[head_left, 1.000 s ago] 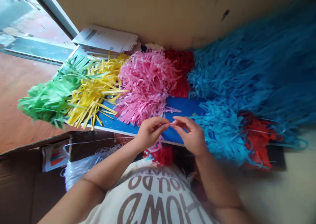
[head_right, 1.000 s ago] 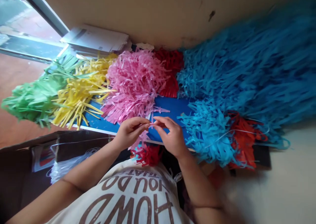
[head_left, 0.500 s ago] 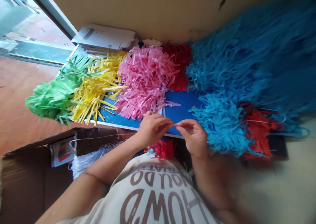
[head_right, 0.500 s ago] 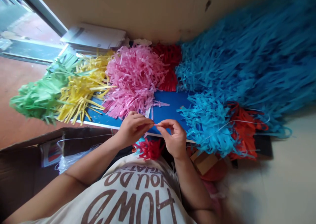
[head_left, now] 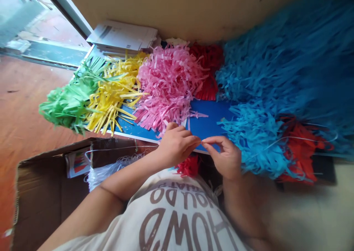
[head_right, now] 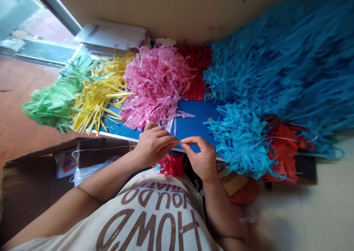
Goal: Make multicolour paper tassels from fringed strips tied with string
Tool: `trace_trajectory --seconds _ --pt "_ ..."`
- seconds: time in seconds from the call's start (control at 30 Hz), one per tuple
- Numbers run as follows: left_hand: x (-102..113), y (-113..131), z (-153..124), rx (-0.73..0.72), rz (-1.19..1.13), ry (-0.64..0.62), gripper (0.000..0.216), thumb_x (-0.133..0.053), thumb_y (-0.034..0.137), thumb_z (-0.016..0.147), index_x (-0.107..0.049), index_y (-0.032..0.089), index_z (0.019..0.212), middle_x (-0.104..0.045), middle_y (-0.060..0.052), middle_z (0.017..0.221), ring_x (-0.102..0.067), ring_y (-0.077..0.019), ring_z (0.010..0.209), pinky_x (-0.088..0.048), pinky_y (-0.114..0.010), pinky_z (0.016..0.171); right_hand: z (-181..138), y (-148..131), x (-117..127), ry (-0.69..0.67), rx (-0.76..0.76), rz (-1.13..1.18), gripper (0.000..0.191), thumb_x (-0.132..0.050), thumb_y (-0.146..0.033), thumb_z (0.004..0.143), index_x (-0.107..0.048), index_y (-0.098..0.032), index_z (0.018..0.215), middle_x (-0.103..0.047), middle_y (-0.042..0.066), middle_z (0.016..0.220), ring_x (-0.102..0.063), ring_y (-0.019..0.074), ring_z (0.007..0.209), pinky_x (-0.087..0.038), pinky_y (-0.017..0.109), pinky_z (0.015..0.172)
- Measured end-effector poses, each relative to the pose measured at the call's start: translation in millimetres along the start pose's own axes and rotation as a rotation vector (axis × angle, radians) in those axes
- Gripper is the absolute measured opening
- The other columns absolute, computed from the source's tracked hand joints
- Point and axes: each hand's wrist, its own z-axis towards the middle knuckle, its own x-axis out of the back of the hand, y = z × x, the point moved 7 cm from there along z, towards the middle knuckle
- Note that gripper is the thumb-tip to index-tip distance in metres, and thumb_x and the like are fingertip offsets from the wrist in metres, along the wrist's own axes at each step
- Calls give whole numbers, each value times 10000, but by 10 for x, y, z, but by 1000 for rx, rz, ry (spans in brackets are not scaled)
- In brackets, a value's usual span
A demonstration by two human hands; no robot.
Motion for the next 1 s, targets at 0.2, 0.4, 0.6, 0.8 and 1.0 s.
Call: trace_trajectory --seconds 0.2,0.4,0.6,0.8,1.0 --pt "-43 -83 -31 84 -246 48 163 -553 321 988 -596 175 931 -695 -22 804 -605 -155 722 -393 -310 781 -10 -22 2 -2 13 23 53 -703 -220 885 -675 -254 914 -726 -1 902 -692 167 873 -558 310 837" --pt "-123 -162 -28 138 -375 -41 172 -578 344 978 -602 195 894 -691 -4 790 -608 -141 734 -438 -274 761 -17 45 -13 -20 -53 115 110 -723 -237 876 -691 -262 978 -741 -4 932 -712 157 868 -583 277 796" --pt "-91 -59 108 -3 -280 35 219 -649 402 938 -657 199 1020 -760 -31 945 -677 -159 848 -383 -374 1007 -67 -1 95 70 6 -26 74 -713 -244 887 -698 -262 957 -747 -7 898 -715 157 826 -583 283 794" --pt "-103 77 180 -94 -228 142 183 -555 276 987 -723 231 928 -775 -23 915 -698 -133 840 -372 -371 1021 -137 -14 254 175 -6 -46 51 -705 -243 894 -697 -256 942 -746 -1 894 -715 154 816 -591 271 764" --pt "-189 216 249 -191 -154 227 115 -610 236 949 -721 250 925 -780 4 896 -704 -140 867 -360 -404 1075 -197 95 339 221 -71 -14 70 -699 -266 893 -688 -247 960 -748 14 900 -716 160 806 -601 288 763"
